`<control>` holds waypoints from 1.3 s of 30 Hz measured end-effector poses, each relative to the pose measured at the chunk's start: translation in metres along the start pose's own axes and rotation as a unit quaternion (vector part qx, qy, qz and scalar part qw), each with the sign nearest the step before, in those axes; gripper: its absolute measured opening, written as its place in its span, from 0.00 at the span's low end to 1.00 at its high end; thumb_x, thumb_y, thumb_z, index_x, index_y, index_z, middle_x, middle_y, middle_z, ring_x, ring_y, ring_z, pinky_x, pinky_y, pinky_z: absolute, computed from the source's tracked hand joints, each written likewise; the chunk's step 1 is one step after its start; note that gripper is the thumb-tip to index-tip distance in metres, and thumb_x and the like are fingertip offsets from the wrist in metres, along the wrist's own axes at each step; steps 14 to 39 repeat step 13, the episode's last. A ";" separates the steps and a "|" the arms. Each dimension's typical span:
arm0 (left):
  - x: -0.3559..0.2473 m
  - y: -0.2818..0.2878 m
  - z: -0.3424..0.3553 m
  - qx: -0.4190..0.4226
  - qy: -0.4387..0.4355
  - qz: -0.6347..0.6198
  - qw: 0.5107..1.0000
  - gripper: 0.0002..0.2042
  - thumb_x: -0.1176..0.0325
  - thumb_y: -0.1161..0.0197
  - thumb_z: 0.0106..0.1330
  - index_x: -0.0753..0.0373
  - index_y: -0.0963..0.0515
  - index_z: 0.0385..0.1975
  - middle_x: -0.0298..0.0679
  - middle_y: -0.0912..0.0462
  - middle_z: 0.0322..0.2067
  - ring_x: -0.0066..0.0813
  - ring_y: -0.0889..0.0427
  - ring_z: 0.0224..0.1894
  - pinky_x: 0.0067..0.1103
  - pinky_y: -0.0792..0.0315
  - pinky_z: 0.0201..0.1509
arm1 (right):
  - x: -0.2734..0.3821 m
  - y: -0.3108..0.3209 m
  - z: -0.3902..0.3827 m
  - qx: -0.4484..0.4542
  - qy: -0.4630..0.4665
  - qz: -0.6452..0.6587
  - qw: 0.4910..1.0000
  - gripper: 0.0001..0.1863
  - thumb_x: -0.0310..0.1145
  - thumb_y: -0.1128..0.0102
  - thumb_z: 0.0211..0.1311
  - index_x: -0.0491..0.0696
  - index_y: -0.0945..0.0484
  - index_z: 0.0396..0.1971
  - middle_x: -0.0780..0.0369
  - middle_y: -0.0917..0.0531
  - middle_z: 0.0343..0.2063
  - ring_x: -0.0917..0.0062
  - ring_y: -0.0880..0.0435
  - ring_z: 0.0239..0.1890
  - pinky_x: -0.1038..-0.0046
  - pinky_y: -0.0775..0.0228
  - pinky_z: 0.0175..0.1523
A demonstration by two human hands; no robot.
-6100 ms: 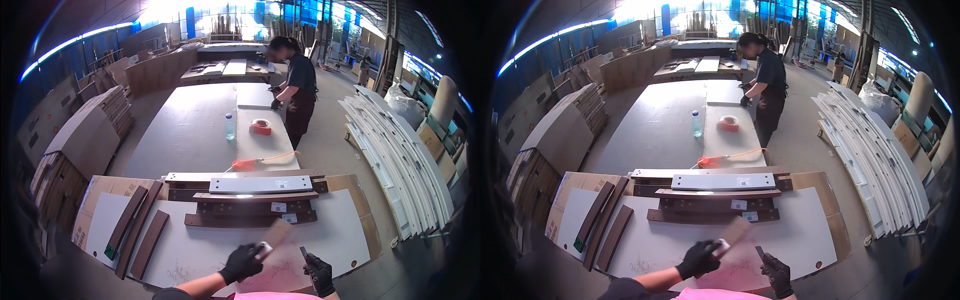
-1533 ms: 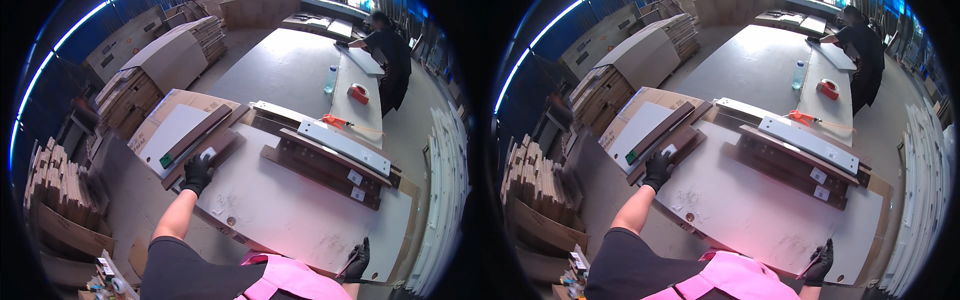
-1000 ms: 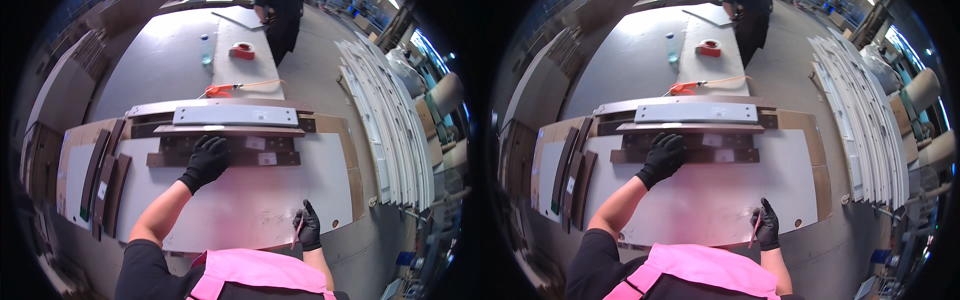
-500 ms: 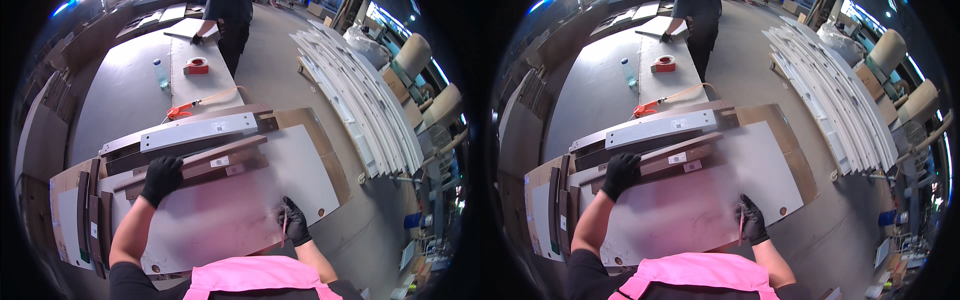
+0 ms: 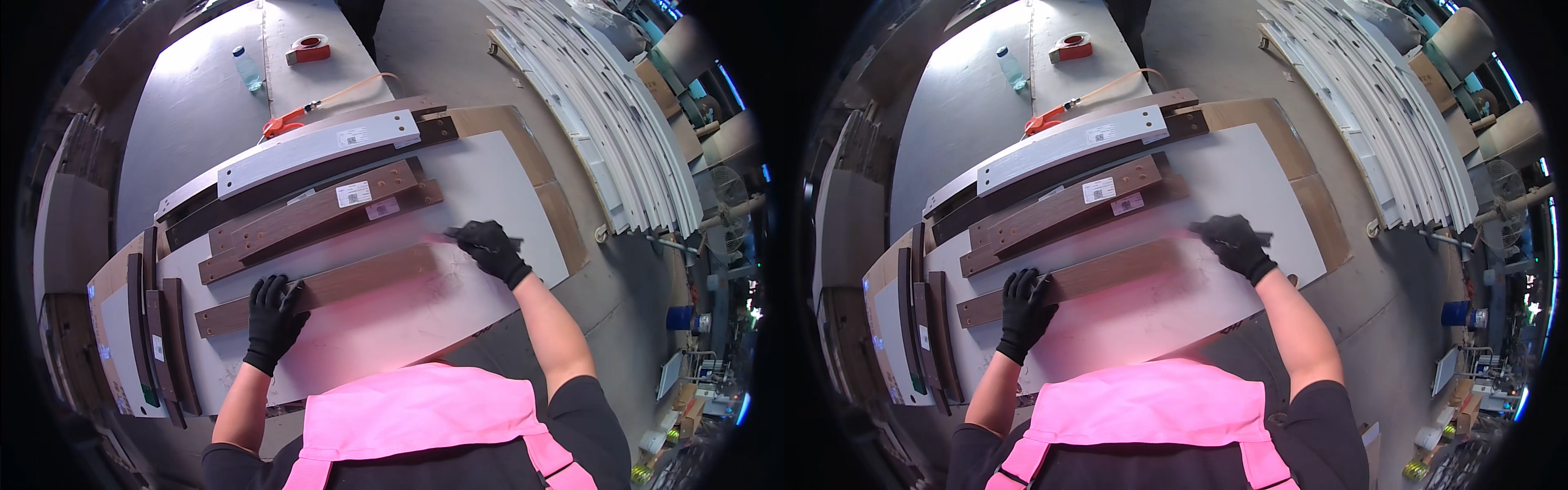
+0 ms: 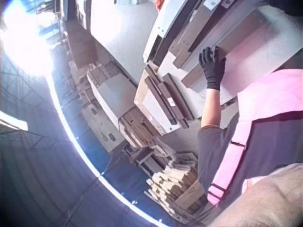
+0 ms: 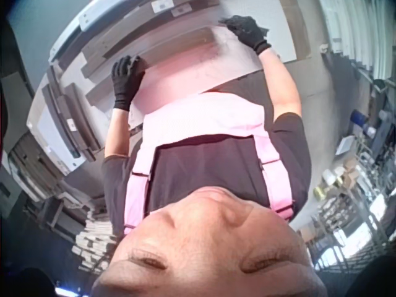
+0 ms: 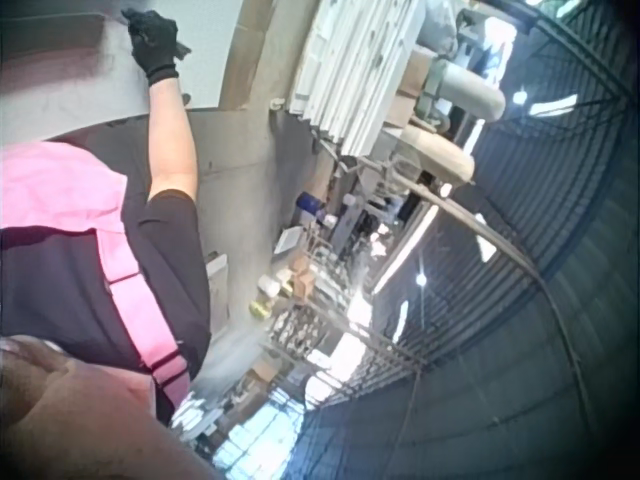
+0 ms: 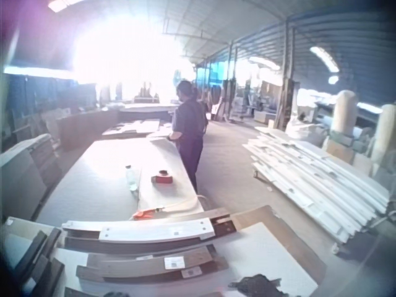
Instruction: The person applies adhesive edge banding to the edges of wooden panels. They position the strip, press it along the edge, and use a small tool to smooth and secure the banding. The person handles multiple panels one at a time on a workbench.
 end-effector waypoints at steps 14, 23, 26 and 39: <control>0.000 -0.002 -0.001 -0.019 -0.025 0.011 0.999 0.38 0.60 0.25 0.51 0.51 0.29 0.66 0.49 0.28 0.61 0.53 0.31 0.64 0.48 0.40 0.71 | 0.030 -0.033 -0.018 0.113 0.038 -0.103 0.988 0.31 0.31 0.43 0.61 0.65 0.29 0.66 0.62 0.18 0.32 0.63 0.16 0.34 0.56 0.25 0.42; 0.000 -0.002 -0.001 -0.019 -0.025 0.011 0.999 0.38 0.60 0.25 0.51 0.51 0.29 0.66 0.49 0.28 0.61 0.53 0.31 0.64 0.48 0.40 0.71 | 0.030 -0.033 -0.018 0.113 0.038 -0.103 0.988 0.31 0.31 0.43 0.61 0.65 0.29 0.66 0.62 0.18 0.32 0.63 0.16 0.34 0.56 0.25 0.42; 0.000 -0.002 -0.001 -0.019 -0.025 0.011 0.999 0.38 0.60 0.25 0.51 0.51 0.29 0.66 0.49 0.28 0.61 0.53 0.31 0.64 0.48 0.40 0.71 | 0.030 -0.033 -0.018 0.113 0.038 -0.103 0.988 0.31 0.31 0.43 0.61 0.65 0.29 0.66 0.62 0.18 0.32 0.63 0.16 0.34 0.56 0.25 0.42; 0.000 -0.002 -0.001 -0.019 -0.025 0.011 0.999 0.38 0.60 0.25 0.51 0.51 0.29 0.66 0.49 0.28 0.61 0.53 0.31 0.64 0.48 0.40 0.71 | 0.030 -0.033 -0.018 0.113 0.038 -0.103 0.988 0.31 0.31 0.43 0.61 0.65 0.29 0.66 0.62 0.18 0.32 0.63 0.16 0.34 0.56 0.25 0.42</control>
Point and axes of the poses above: each hand's wrist, its own z-axis towards the middle knuckle, its own y-axis out of the back of the hand, x = y × z, the point moved 8 cm from there along z, towards the middle knuckle
